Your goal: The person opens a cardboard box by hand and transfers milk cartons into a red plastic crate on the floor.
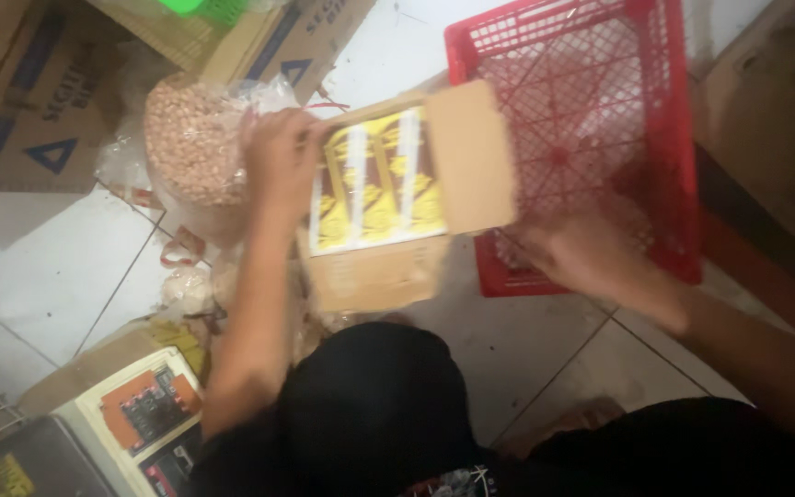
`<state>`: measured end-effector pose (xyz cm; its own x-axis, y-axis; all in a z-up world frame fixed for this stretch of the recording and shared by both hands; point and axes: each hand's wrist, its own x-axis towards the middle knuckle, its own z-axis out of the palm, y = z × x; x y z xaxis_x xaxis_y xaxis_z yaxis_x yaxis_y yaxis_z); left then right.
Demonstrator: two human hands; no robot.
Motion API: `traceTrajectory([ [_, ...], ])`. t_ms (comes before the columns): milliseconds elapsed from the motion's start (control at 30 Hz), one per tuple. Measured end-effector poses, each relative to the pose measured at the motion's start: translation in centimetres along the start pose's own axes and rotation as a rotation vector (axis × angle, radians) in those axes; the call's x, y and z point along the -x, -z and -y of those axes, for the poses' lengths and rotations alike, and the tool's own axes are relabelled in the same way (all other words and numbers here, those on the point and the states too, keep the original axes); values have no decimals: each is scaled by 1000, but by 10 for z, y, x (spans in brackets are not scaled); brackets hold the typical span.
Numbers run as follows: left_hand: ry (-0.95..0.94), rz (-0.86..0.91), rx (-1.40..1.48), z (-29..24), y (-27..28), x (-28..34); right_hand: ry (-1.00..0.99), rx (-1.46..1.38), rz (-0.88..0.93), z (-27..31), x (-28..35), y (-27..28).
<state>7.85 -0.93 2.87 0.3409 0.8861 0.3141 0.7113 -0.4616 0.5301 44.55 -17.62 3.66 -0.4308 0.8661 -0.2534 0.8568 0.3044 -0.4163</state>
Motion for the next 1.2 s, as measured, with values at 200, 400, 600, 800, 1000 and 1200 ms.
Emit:
traceTrajectory([
  [200,42,7,-73,-75,-35,-22,30,-35,-552,41,-14,76],
  [400,90,-157,277,-65,-25,-19,223,-91,-620,81,-33,116],
  [600,327,-58,612,-58,-32,-21,175,732,-272,102,-85,95],
  [800,134,-95,376,-60,-27,-19,170,611,-236,73,-90,85],
  [1000,112,-63,336,-63,-23,-18,159,432,-296,59,-94,91],
  [1200,117,-18,352,-55,-25,-13,57,448,-247,83,-91,64],
])
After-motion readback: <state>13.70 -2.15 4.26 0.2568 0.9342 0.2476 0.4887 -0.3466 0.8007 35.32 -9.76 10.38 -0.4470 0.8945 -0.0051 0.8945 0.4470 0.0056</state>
